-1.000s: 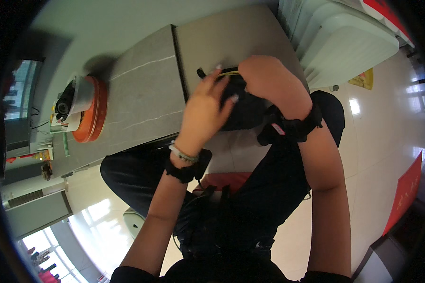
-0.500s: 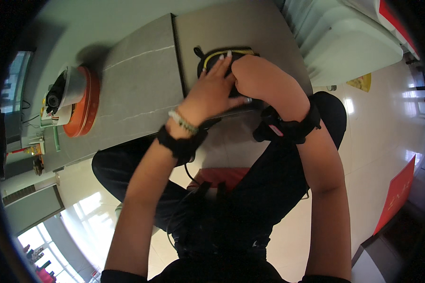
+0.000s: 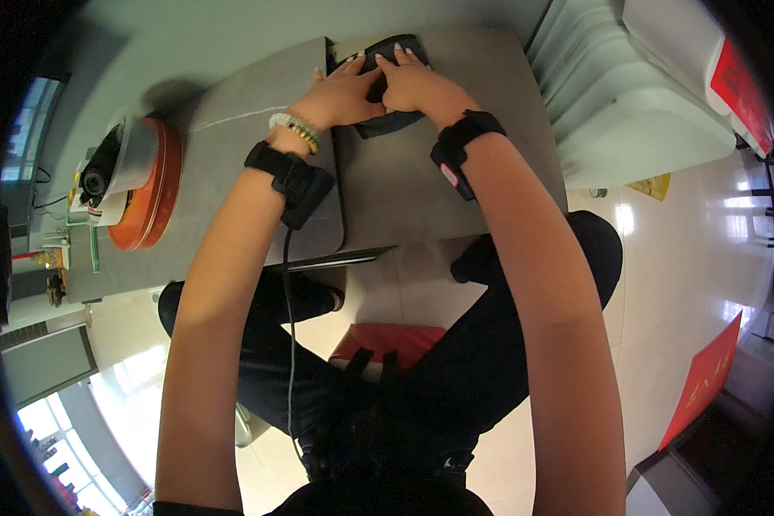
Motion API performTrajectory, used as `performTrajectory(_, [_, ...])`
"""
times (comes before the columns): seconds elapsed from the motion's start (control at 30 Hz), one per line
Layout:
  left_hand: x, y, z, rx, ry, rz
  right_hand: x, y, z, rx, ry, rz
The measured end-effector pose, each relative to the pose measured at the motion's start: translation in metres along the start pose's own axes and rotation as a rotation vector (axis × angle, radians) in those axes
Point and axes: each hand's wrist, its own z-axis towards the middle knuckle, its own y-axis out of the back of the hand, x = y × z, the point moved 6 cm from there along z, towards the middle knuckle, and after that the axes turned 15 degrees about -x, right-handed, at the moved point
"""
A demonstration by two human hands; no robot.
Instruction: Organizing small components and putting them into a black zippered pouch, then placing the pouch into a round container.
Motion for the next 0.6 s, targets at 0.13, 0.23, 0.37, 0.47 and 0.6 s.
performTrajectory(0.13, [0.009,-0.003,-0.001,-0.108,0.011,0.156,0.0,-0.007,0.015,-0.096,-0.049,-0.032])
performTrajectory(0.23, [0.016,-0.011,0.0,-0.158,0.01,0.099,0.004,-0.011,0.023,-0.15,-0.109,-0.028])
performTrajectory(0.37, [0.023,-0.023,-0.006,-0.06,0.055,0.155,0.011,-0.015,0.016,-0.16,-0.078,-0.043])
performTrajectory(0.47, [0.008,-0.02,-0.004,-0.057,0.041,0.114,-0.008,-0.025,0.015,-0.258,-0.024,-0.05])
performTrajectory(0.6, [0.02,-0.016,-0.035,-0.035,-0.037,0.195,0.027,-0.003,-0.014,-0.039,-0.057,0.066])
